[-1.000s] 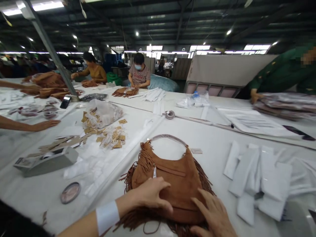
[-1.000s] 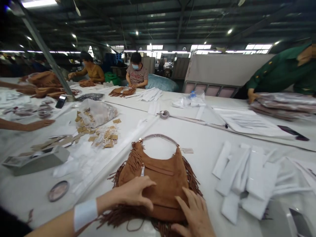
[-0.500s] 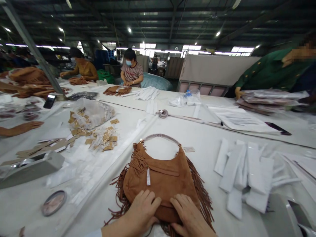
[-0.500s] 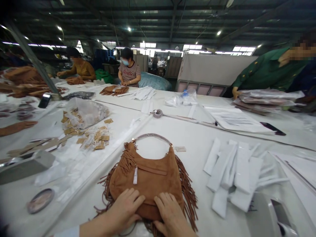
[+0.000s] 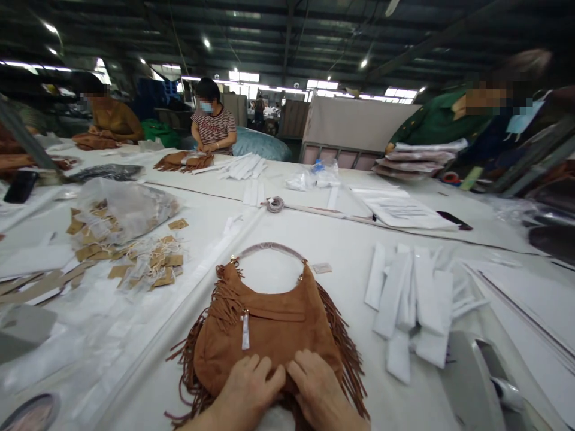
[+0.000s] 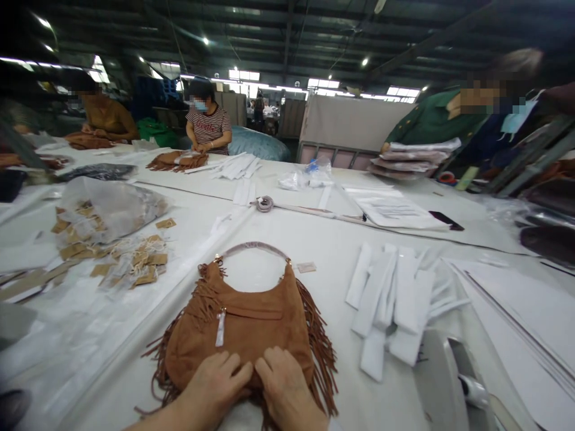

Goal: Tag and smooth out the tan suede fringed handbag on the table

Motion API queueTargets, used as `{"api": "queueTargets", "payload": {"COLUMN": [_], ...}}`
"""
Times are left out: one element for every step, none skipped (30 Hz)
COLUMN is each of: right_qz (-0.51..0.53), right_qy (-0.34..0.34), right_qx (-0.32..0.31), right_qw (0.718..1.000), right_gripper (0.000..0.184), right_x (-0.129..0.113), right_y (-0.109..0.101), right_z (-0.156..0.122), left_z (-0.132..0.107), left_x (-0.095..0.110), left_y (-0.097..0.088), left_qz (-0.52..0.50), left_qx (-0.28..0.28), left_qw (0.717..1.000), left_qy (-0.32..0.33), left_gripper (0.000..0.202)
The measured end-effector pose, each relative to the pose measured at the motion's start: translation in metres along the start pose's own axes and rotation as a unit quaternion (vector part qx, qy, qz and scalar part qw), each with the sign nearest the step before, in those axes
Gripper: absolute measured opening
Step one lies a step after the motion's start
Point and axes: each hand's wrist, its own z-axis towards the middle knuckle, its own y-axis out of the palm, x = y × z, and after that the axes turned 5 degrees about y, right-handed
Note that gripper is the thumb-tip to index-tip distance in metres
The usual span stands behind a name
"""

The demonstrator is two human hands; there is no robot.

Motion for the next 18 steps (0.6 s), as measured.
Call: {"api": "queueTargets", "payload": {"right_qz": [0.0, 0.002, 0.004, 0.004, 0.005, 0.005, 0.005, 0.005, 0.005, 0.004, 0.003, -0.001, -0.007, -0.015, -0.022, -0.028, -0.034, -0.039], "right_qy": [-0.003, -0.006, -0.008, -0.008, -0.008, -0.007, -0.004, 0.001, 0.006, 0.008, 0.009, 0.007, 0.003, -0.002, -0.009, -0.016, -0.021, -0.027], "right_qx": [-0.001, -0.006, -0.013, -0.022, -0.033, -0.044, -0.052, -0.058, -0.061, -0.064, -0.068, -0.072, -0.075, -0.075, -0.072, -0.066, -0.057, -0.048], "right_qw": [1.0, 1.0, 1.0, 1.0, 0.999, 0.999, 0.999, 0.998, 0.998, 0.998, 0.998, 0.997, 0.997, 0.997, 0.997, 0.997, 0.998, 0.998], "right_gripper": [0.029, 0.029, 0.028, 0.027, 0.025, 0.024, 0.023, 0.022, 0.023, 0.026, 0.031, 0.036, 0.04, 0.043, 0.045, 0.045, 0.046, 0.047], "right_x": [-0.001, -0.001, -0.001, 0.0, 0.0, 0.001, 0.001, 0.002, 0.002, 0.002, 0.002, 0.003, 0.004, 0.006, 0.009, 0.013, 0.017, 0.022], "right_y": [0.0, -0.001, -0.002, -0.003, -0.003, -0.004, -0.005, -0.006, -0.007, -0.008, -0.009, -0.01, -0.011, -0.011, -0.011, -0.011, -0.011, -0.011], "right_z": [-0.001, -0.002, -0.002, -0.001, 0.002, 0.005, 0.008, 0.011, 0.014, 0.016, 0.017, 0.016, 0.014, 0.012, 0.009, 0.005, 0.002, 0.0], "left_z": [0.001, 0.002, 0.004, 0.006, 0.008, 0.011, 0.014, 0.016, 0.017, 0.018, 0.017, 0.014, 0.011, 0.006, 0.0, -0.007, -0.014, -0.021], "left_x": [0.001, 0.001, 0.0, -0.002, -0.005, -0.008, -0.011, -0.014, -0.016, -0.018, -0.018, -0.019, -0.019, -0.019, -0.021, -0.023, -0.027, -0.032], "left_y": [0.001, 0.001, -0.002, -0.006, -0.011, -0.017, -0.022, -0.027, -0.031, -0.033, -0.035, -0.036, -0.035, -0.034, -0.033, -0.032, -0.03, -0.028], "left_qz": [0.007, 0.01, 0.008, 0.001, -0.011, -0.026, -0.043, -0.061, -0.076, -0.089, -0.097, -0.102, -0.103, -0.101, -0.097, -0.09, -0.081, -0.072], "left_qx": [0.002, -0.002, -0.011, -0.024, -0.038, -0.052, -0.064, -0.075, -0.083, -0.091, -0.097, -0.102, -0.105, -0.107, -0.109, -0.111, -0.113, -0.114], "left_qw": [1.0, 1.0, 1.0, 0.999, 0.999, 0.998, 0.996, 0.995, 0.993, 0.992, 0.99, 0.99, 0.989, 0.989, 0.989, 0.989, 0.99, 0.99], "left_qy": [0.01, 0.019, 0.025, 0.029, 0.031, 0.033, 0.034, 0.034, 0.03, 0.023, 0.016, 0.009, 0.002, -0.006, -0.014, -0.024, -0.036, -0.049], "left_gripper": [0.026, 0.019, 0.014, 0.011, 0.01, 0.009, 0.009, 0.007, 0.007, 0.007, 0.009, 0.011, 0.011, 0.009, 0.006, 0.004, 0.006, 0.009]}}
